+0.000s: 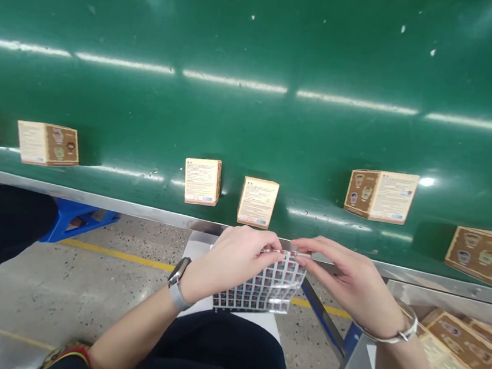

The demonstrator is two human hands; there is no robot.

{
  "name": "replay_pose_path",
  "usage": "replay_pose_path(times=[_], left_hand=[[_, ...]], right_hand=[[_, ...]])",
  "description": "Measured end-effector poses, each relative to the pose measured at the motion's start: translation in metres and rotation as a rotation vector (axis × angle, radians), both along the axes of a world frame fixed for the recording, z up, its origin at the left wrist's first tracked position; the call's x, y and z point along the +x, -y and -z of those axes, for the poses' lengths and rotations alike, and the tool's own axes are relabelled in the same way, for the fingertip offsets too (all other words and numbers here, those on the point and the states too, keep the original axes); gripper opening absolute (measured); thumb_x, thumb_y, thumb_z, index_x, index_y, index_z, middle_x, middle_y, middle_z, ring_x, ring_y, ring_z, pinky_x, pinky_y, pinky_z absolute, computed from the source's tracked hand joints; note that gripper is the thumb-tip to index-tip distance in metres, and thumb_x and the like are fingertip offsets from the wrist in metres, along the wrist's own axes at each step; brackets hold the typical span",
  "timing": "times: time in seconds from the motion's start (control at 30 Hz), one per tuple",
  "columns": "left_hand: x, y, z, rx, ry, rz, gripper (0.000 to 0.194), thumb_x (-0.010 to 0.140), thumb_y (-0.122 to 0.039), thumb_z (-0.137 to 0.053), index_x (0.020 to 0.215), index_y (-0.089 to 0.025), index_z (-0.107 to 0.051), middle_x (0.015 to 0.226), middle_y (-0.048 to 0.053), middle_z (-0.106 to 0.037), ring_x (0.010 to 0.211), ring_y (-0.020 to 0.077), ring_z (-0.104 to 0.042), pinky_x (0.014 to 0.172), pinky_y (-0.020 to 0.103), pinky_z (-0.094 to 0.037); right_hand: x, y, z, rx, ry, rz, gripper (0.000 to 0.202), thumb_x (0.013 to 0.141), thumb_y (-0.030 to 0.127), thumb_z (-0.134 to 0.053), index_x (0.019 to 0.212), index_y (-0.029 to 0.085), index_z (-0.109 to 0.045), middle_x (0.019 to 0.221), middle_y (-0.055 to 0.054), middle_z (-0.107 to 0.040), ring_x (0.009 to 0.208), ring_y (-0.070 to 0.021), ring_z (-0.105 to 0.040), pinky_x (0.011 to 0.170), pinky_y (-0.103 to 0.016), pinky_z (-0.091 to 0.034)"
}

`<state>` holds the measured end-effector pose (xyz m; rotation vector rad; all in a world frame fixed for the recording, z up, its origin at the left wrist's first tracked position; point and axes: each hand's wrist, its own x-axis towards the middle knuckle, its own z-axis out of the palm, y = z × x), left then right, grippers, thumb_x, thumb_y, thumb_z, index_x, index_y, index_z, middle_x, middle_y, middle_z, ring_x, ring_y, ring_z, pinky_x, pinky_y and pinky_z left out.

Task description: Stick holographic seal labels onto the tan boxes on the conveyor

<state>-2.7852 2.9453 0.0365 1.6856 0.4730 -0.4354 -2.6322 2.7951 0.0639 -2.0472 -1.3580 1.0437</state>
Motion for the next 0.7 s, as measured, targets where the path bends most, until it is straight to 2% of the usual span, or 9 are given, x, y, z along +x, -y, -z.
replay_pose_path(times=[0.13, 0.23, 0.3, 0.37, 0.43, 0.5, 0.53, 0.6, 0.7], left_hand=[[0.001, 0.001, 0.002, 0.048, -0.001, 0.013, 0.018, 0.095, -0.028, -0.054, 0.088, -0.021, -0.070, 0.077, -0.003, -0.072, 0.068, 0.0148, -0.064, 0.062, 0.026, -0.043], [0.000, 0.001, 0.006, 0.044, -0.057, -0.035, 0.017, 0.094, -0.028, -0.055, 0.089, -0.021, -0.069, 0.081, -0.003, -0.074, 0.070, 0.0153, -0.065, 0.063, 0.027, -0.044], [-0.003, 0.001, 0.009, 0.081, -0.079, -0.056, 0.017, 0.095, -0.027, -0.054, 0.089, -0.021, -0.069, 0.083, -0.002, -0.073, 0.071, 0.0154, -0.064, 0.064, 0.028, -0.045], [-0.009, 0.001, 0.013, 0.163, -0.044, -0.033, 0.018, 0.095, -0.027, -0.053, 0.087, -0.020, -0.068, 0.084, -0.001, -0.072, 0.078, 0.0171, -0.064, 0.066, 0.029, -0.048], [-0.015, 0.002, 0.020, 0.255, 0.075, 0.018, 0.017, 0.094, -0.026, -0.056, 0.084, -0.018, -0.067, 0.095, 0.002, -0.071, 0.094, 0.0203, -0.063, 0.073, 0.032, -0.052], [-0.020, 0.005, 0.028, 0.319, 0.239, 0.083, 0.016, 0.091, -0.024, -0.060, 0.079, -0.017, -0.068, 0.121, 0.007, -0.066, 0.120, 0.0251, -0.056, 0.091, 0.038, -0.053], [-0.022, 0.008, 0.033, 0.342, 0.312, 0.117, 0.016, 0.090, -0.022, -0.062, 0.077, -0.016, -0.067, 0.134, 0.008, -0.059, 0.133, 0.0272, -0.047, 0.101, 0.041, -0.049], [-0.024, 0.014, 0.043, 0.368, 0.401, 0.192, 0.016, 0.089, -0.019, -0.063, 0.074, -0.015, -0.066, 0.153, 0.008, -0.043, 0.147, 0.0283, -0.029, 0.116, 0.046, -0.036], [-0.024, 0.023, 0.054, 0.375, 0.410, 0.279, 0.014, 0.087, -0.016, -0.063, 0.074, -0.014, -0.066, 0.159, 0.009, -0.032, 0.150, 0.0260, -0.023, 0.121, 0.046, -0.029]], right_hand=[[-0.007, -0.004, 0.000, 0.095, 0.148, -0.088, 0.015, 0.095, 0.022, -0.055, 0.096, 0.024, -0.069, 0.087, -0.003, -0.073, 0.075, -0.0175, -0.069, 0.067, -0.032, -0.059], [-0.016, -0.005, 0.001, 0.181, 0.288, -0.060, 0.014, 0.092, 0.019, -0.058, 0.094, 0.025, -0.071, 0.092, -0.006, -0.073, 0.089, -0.0227, -0.069, 0.078, -0.040, -0.059], [-0.022, -0.004, 0.005, 0.218, 0.276, 0.010, 0.011, 0.089, 0.018, -0.063, 0.091, 0.025, -0.071, 0.096, -0.006, -0.073, 0.099, -0.0247, -0.067, 0.083, -0.043, -0.058], [-0.027, -0.001, 0.013, 0.209, 0.192, 0.200, 0.006, 0.086, 0.020, -0.066, 0.086, 0.026, -0.070, 0.099, -0.005, -0.073, 0.101, -0.0242, -0.066, 0.087, -0.044, -0.056], [-0.031, 0.000, 0.029, 0.187, 0.070, 0.529, 0.002, 0.085, 0.025, -0.068, 0.084, 0.024, -0.068, 0.104, -0.007, -0.072, 0.102, -0.0238, -0.066, 0.087, -0.045, -0.055], [-0.035, -0.001, 0.051, 0.177, -0.075, 0.872, 0.011, 0.083, 0.032, -0.070, 0.084, 0.022, -0.068, 0.109, -0.009, -0.071, 0.104, -0.0240, -0.066, 0.089, -0.046, -0.054], [-0.038, -0.002, 0.062, 0.178, -0.141, 1.010, 0.016, 0.081, 0.036, -0.071, 0.085, 0.020, -0.068, 0.111, -0.010, -0.071, 0.105, -0.0244, -0.066, 0.091, -0.046, -0.053], [-0.043, -0.007, 0.082, 0.182, -0.222, 1.185, 0.025, 0.077, 0.041, -0.073, 0.084, 0.018, -0.068, 0.111, -0.012, -0.071, 0.105, -0.0250, -0.066, 0.093, -0.046, -0.052], [-0.049, -0.015, 0.097, 0.213, -0.227, 1.278, 0.029, 0.074, 0.044, -0.073, 0.079, 0.017, -0.066, 0.109, -0.013, -0.071, 0.101, -0.0248, -0.067, 0.087, -0.043, -0.054]])
